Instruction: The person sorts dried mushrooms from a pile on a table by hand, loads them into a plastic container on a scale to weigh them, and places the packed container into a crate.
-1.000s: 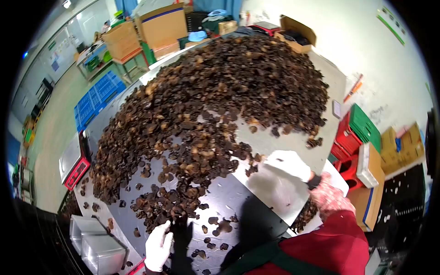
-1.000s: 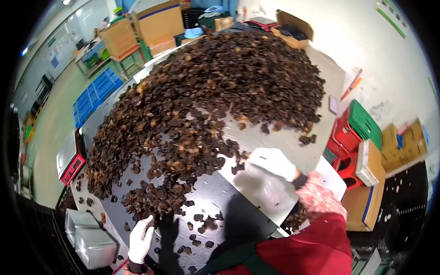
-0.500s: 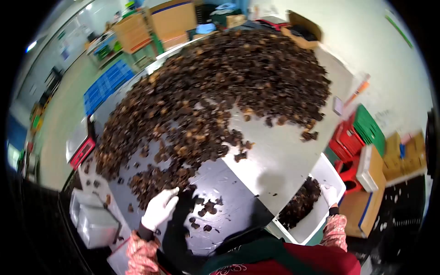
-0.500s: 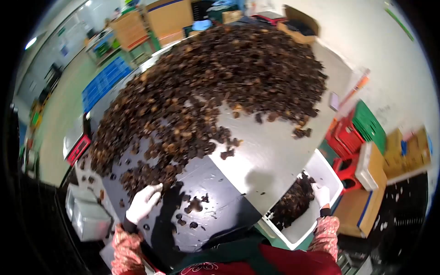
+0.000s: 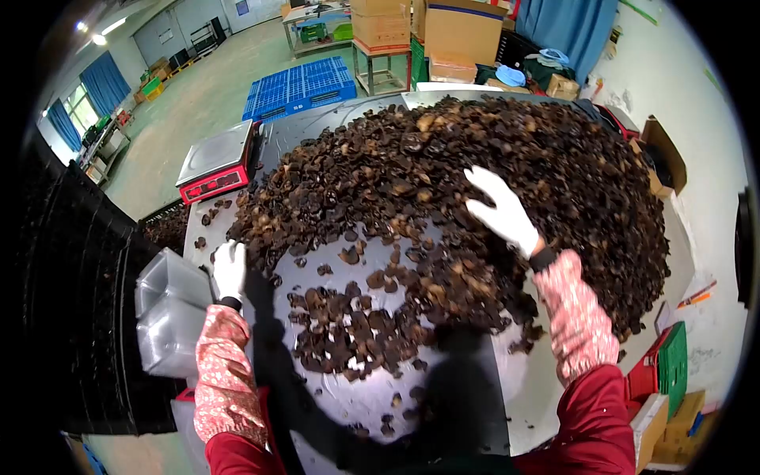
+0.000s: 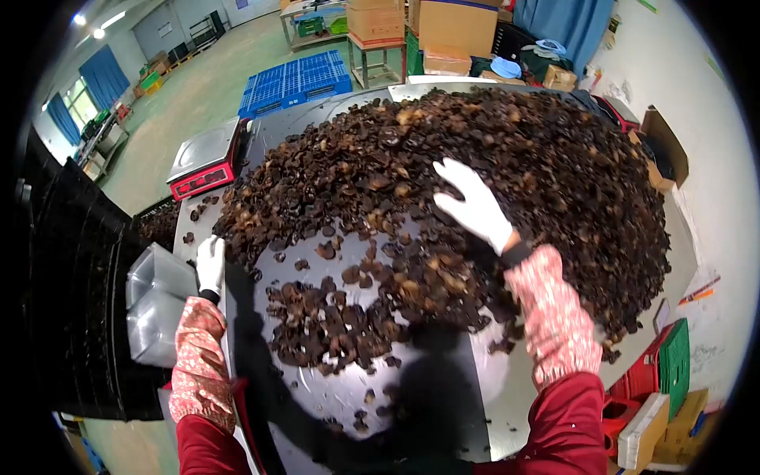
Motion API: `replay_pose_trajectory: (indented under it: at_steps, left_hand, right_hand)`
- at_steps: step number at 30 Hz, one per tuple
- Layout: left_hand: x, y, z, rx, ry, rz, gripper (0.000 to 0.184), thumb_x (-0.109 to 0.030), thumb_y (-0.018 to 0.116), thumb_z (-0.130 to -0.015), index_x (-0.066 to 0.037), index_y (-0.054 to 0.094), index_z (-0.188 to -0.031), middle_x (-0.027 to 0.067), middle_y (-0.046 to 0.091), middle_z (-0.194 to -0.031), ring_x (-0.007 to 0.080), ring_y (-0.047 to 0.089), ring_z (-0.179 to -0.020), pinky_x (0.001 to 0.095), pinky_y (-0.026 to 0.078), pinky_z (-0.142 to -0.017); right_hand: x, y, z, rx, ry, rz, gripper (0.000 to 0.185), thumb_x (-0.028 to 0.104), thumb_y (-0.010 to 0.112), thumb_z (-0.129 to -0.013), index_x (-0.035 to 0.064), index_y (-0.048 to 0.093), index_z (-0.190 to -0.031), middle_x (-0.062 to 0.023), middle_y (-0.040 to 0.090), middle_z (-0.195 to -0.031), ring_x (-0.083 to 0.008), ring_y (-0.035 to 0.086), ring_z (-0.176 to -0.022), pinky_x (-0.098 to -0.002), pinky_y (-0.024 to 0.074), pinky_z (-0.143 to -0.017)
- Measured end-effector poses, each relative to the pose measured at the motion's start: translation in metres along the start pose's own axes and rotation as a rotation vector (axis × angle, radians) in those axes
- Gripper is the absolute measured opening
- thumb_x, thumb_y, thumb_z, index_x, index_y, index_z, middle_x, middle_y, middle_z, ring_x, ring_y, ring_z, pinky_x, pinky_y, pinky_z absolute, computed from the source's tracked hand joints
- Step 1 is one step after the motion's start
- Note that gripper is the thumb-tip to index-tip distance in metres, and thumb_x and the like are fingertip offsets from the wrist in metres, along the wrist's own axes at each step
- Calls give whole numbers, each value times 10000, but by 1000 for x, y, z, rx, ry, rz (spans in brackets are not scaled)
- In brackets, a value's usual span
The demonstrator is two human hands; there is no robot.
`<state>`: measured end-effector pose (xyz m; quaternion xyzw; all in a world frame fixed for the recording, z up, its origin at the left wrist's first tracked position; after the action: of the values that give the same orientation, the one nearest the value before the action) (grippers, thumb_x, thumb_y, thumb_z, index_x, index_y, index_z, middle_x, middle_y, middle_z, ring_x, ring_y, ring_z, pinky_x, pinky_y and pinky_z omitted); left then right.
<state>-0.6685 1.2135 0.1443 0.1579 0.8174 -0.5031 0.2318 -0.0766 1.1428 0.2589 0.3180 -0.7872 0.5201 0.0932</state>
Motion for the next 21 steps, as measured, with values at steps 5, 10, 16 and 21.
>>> replay_pose_trajectory:
  at_steps: [5, 10, 16, 21]
  left_hand:
    - [80, 49, -103, 75, -36, 94, 432, -319, 496, -1018, -31, 560, -1335, 162, 557, -1358, 278, 507, -1276, 355, 362, -1108]
    - [46, 130, -146, 398, 94, 458, 470, -244, 312, -1075, -18, 389, -1480, 100, 398, -1531, 186, 368, -1405, 315, 242, -1188]
    - [-12, 188, -172, 521, 48, 787, 515, -372, 360, -1067, -60, 439, -1469, 90, 421, -1520, 190, 370, -1406, 319, 252, -1165]
    - [-31, 227, -164, 613, -339, 797, 718, -585, 489, -975, -46, 465, -1447, 88, 442, -1503, 165, 414, -1348, 297, 279, -1128]
  right_hand:
    - [-42, 59, -207, -127, -20, -273, 473, 328, 714, -881, 85, 626, -1278, -145, 596, -1311, -261, 603, -1139, -349, 460, -1000]
    - [-124, 153, -321, 46, 43, 52, 489, 467, 584, -935, 94, 647, -1246, -156, 600, -1316, -318, 580, -1180, -358, 435, -1027]
    - [-142, 252, -321, 592, -87, 140, 493, 395, 422, -1011, 119, 507, -1410, -134, 538, -1417, -276, 530, -1272, -365, 391, -1077]
    - [-149, 264, -290, 622, 63, -195, 503, 378, 472, -998, 114, 489, -1425, -122, 551, -1401, -254, 539, -1254, -355, 397, -1070]
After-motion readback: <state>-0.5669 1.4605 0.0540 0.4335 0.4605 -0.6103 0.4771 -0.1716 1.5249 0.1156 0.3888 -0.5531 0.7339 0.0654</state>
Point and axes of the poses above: each hand's wrist, its own z-axis away from the middle knuckle, its own y-axis out of the palm, x = y × z, the point moved 9 cm from there along -z, towards the middle knuckle
